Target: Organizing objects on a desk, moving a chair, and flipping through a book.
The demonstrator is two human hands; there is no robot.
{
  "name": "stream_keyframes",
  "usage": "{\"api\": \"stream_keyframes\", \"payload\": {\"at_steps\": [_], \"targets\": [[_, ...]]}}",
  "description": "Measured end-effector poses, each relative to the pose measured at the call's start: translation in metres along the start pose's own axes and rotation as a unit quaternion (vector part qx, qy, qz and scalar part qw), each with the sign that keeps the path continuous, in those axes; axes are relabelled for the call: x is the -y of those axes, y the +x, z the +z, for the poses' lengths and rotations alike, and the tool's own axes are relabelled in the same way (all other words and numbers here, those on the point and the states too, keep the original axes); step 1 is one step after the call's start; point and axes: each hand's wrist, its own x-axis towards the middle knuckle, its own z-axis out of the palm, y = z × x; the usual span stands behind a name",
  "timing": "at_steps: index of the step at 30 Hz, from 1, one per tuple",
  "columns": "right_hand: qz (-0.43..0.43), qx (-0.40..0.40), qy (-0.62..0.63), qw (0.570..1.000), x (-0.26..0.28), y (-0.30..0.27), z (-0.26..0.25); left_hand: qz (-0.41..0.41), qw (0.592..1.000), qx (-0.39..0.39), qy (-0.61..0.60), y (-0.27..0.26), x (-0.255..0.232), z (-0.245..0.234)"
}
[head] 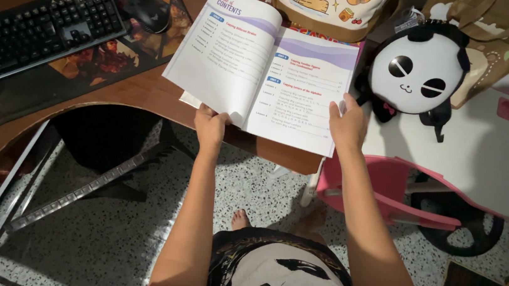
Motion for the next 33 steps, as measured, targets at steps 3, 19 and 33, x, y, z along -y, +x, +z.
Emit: {"api": "stream_keyframes", "payload": {"at_steps": [3,19,33], "targets": [[0.002,0.000,0.005,1.000,0.000,-0.001,0.000,0.024,1.000,-0.005,0.012,-0.003,-0.004,0.000],[-0.022,-0.013,0.016,1.000,-0.015,0.003,0.009,0.325,0.857,-0.049,0.398,-0.028,-0.037,-0.001],[-0.039,-0.044,0.077,0.995,-0.024,0.004,0.010,0.341,0.866,0.166,0.326,-0.036,-0.043,0.013]]}}
